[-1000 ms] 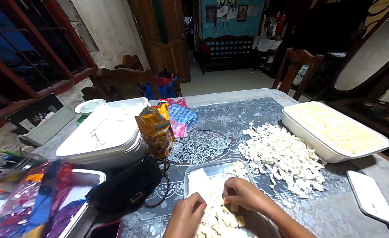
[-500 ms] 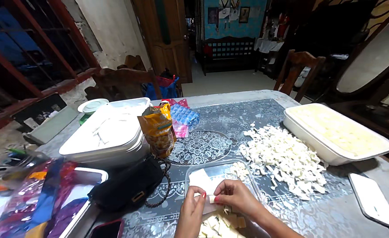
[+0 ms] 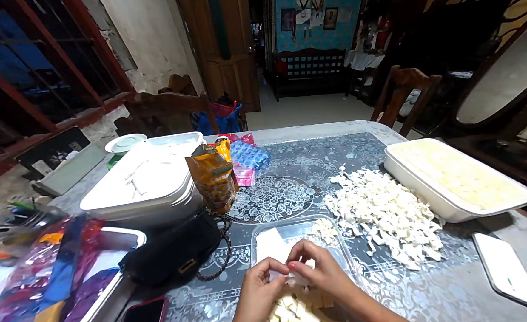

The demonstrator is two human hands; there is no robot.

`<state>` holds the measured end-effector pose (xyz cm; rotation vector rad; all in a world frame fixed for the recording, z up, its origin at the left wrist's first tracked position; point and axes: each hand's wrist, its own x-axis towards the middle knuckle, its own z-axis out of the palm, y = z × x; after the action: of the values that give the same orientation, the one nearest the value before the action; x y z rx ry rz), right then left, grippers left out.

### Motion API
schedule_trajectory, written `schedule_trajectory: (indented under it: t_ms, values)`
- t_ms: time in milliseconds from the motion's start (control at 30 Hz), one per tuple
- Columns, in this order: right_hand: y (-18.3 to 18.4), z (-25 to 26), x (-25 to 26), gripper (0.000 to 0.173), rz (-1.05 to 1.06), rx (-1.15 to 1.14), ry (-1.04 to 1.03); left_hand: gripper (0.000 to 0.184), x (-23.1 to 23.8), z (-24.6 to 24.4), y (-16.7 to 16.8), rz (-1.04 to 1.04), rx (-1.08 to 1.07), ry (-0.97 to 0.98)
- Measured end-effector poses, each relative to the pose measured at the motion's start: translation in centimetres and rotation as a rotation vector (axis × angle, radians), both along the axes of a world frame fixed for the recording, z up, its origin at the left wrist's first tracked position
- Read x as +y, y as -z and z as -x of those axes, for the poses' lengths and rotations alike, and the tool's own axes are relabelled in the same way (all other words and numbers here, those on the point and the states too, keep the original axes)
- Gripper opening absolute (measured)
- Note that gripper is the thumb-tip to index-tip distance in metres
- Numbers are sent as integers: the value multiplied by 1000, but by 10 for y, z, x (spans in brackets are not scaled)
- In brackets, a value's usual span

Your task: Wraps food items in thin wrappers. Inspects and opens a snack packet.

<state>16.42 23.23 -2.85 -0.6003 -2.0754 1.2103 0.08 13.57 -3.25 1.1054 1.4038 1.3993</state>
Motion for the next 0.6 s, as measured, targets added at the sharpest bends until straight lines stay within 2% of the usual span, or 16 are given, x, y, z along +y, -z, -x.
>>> schedule_trajectory:
  t_ms: [100, 167, 233, 300, 400, 500, 600]
  values:
    - [12, 2, 2, 15, -402, -66, -60, 10, 3, 4, 0, 78, -132, 17]
    - [15, 2, 7, 24, -496, -35, -97, 9, 4, 5, -5, 113, -262, 11]
    - [14, 0, 9, 21, -390, 17, -103, 17, 4, 5, -12, 148, -326, 5]
    - [11, -1, 8, 17, -161, 49, -54, 19, 3, 4, -17, 170, -327, 13]
    - [4, -1, 3, 15, 128, 2, 45, 18, 0, 2, -14, 79, -147, 42]
    - [0, -1, 1, 16, 210, -34, 25, 16, 0, 1, -2, -39, 133, -54]
    - [-5, -5, 8, 24, 263, -113, -25, 9, 0, 5, -3, -19, 123, -57]
